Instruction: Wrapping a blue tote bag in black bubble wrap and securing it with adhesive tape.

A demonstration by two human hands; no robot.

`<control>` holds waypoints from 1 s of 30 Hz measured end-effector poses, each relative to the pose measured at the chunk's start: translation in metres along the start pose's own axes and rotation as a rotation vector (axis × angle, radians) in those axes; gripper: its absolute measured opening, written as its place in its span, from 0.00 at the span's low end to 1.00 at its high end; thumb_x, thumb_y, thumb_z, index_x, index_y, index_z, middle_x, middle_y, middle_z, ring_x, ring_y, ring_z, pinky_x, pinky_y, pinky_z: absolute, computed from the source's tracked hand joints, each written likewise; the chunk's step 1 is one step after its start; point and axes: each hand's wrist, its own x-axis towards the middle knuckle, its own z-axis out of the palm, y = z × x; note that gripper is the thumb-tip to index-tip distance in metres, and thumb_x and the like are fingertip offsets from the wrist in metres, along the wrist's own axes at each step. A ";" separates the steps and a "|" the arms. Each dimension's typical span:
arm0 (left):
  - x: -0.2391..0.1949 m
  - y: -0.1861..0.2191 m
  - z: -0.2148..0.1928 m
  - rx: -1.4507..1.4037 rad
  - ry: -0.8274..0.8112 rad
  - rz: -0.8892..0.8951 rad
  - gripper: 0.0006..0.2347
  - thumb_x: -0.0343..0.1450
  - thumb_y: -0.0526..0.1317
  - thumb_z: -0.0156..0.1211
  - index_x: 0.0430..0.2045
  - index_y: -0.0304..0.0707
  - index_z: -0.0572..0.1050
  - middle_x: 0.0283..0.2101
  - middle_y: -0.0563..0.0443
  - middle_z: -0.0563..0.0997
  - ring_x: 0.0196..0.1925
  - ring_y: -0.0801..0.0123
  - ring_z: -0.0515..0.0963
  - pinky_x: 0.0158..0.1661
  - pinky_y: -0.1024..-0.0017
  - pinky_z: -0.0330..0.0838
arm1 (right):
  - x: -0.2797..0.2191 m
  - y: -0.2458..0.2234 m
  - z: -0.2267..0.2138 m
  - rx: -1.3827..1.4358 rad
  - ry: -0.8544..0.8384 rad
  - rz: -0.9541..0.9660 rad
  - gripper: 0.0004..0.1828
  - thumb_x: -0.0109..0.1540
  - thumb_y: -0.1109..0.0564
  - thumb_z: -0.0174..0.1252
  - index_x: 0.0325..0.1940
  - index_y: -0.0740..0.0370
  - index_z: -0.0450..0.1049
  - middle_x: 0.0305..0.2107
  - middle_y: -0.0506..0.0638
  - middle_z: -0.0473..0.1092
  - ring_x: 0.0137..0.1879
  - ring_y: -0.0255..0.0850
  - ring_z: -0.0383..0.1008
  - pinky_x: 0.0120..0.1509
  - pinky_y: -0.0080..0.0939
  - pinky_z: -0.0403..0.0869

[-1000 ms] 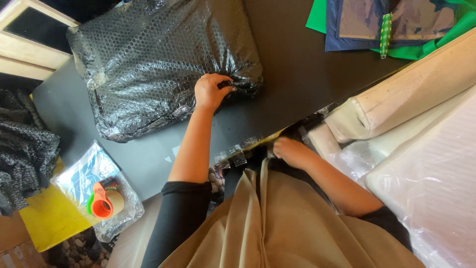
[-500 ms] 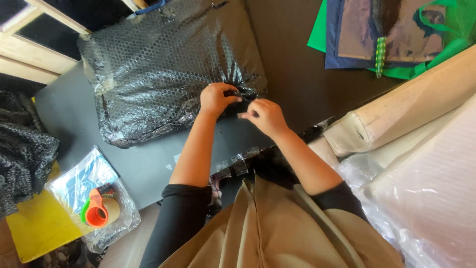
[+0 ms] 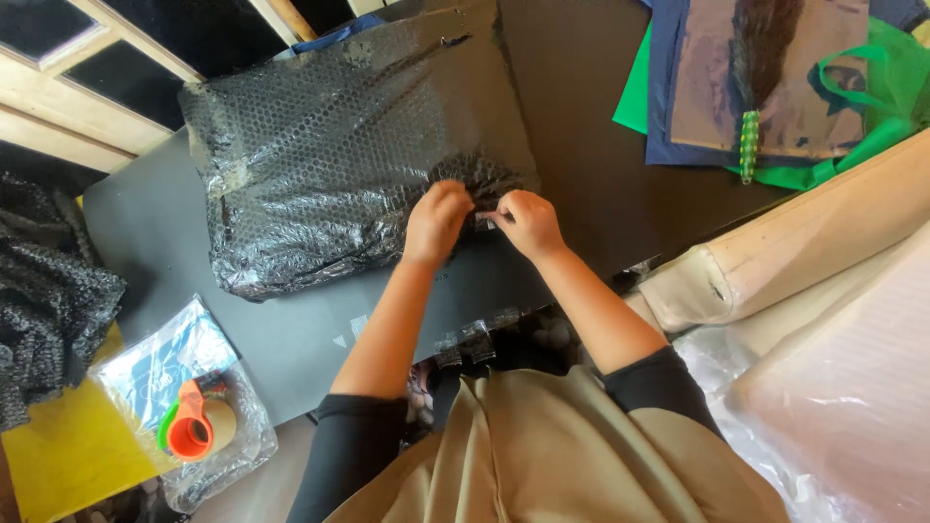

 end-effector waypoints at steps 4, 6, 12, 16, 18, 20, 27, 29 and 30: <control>-0.039 0.011 0.001 0.333 0.154 0.285 0.04 0.72 0.48 0.66 0.35 0.57 0.81 0.43 0.60 0.81 0.46 0.62 0.77 0.51 0.62 0.70 | -0.002 0.006 0.003 0.032 -0.017 -0.014 0.19 0.52 0.57 0.75 0.30 0.52 0.66 0.23 0.40 0.70 0.30 0.38 0.74 0.36 0.34 0.76; -0.064 0.014 0.009 0.574 0.161 0.246 0.16 0.71 0.55 0.62 0.50 0.58 0.79 0.51 0.60 0.79 0.47 0.65 0.73 0.47 0.64 0.68 | -0.003 0.004 0.002 0.022 -0.010 -0.024 0.19 0.52 0.55 0.76 0.30 0.51 0.67 0.23 0.40 0.71 0.30 0.37 0.74 0.37 0.33 0.76; -0.060 0.025 0.015 0.622 0.208 0.146 0.14 0.75 0.52 0.57 0.55 0.62 0.77 0.49 0.63 0.78 0.42 0.67 0.71 0.42 0.68 0.61 | 0.007 -0.003 -0.005 0.069 -0.020 0.013 0.16 0.55 0.54 0.75 0.30 0.52 0.70 0.23 0.40 0.73 0.30 0.38 0.76 0.37 0.33 0.76; -0.055 0.022 0.015 0.576 0.244 0.142 0.10 0.77 0.50 0.56 0.50 0.59 0.80 0.45 0.63 0.78 0.40 0.67 0.70 0.40 0.69 0.61 | 0.017 -0.005 0.001 0.017 -0.014 0.012 0.15 0.56 0.52 0.74 0.30 0.51 0.70 0.23 0.39 0.70 0.30 0.36 0.74 0.37 0.32 0.75; -0.056 0.019 0.017 0.578 0.261 0.152 0.08 0.76 0.49 0.59 0.47 0.60 0.81 0.42 0.63 0.78 0.39 0.68 0.70 0.39 0.69 0.61 | 0.017 -0.004 0.008 -0.042 -0.003 0.029 0.16 0.57 0.50 0.73 0.29 0.50 0.69 0.23 0.39 0.68 0.32 0.36 0.73 0.38 0.31 0.74; -0.057 0.014 0.014 0.532 0.252 0.158 0.09 0.75 0.48 0.60 0.46 0.57 0.81 0.40 0.64 0.79 0.38 0.68 0.71 0.38 0.70 0.60 | 0.023 -0.008 0.008 -0.035 -0.005 0.070 0.16 0.56 0.50 0.74 0.29 0.50 0.70 0.27 0.39 0.69 0.35 0.37 0.73 0.40 0.33 0.75; -0.065 0.024 -0.012 0.434 0.155 0.203 0.12 0.74 0.39 0.63 0.51 0.54 0.82 0.44 0.64 0.83 0.45 0.71 0.75 0.44 0.71 0.64 | 0.016 0.007 0.029 -0.003 -0.015 0.262 0.21 0.49 0.51 0.79 0.35 0.50 0.72 0.42 0.44 0.64 0.46 0.46 0.75 0.43 0.42 0.77; -0.078 0.025 -0.020 0.466 0.149 0.180 0.12 0.74 0.39 0.61 0.52 0.56 0.81 0.50 0.63 0.82 0.48 0.71 0.76 0.46 0.70 0.64 | 0.011 0.006 0.027 -0.084 0.009 0.144 0.16 0.53 0.49 0.76 0.33 0.48 0.73 0.39 0.44 0.64 0.44 0.43 0.74 0.41 0.39 0.75; -0.083 0.024 -0.024 0.496 0.145 0.158 0.13 0.74 0.39 0.60 0.52 0.58 0.79 0.55 0.63 0.82 0.52 0.70 0.77 0.49 0.68 0.64 | 0.011 0.006 0.026 -0.168 0.035 0.025 0.12 0.56 0.48 0.74 0.30 0.46 0.75 0.36 0.43 0.65 0.42 0.41 0.72 0.40 0.35 0.73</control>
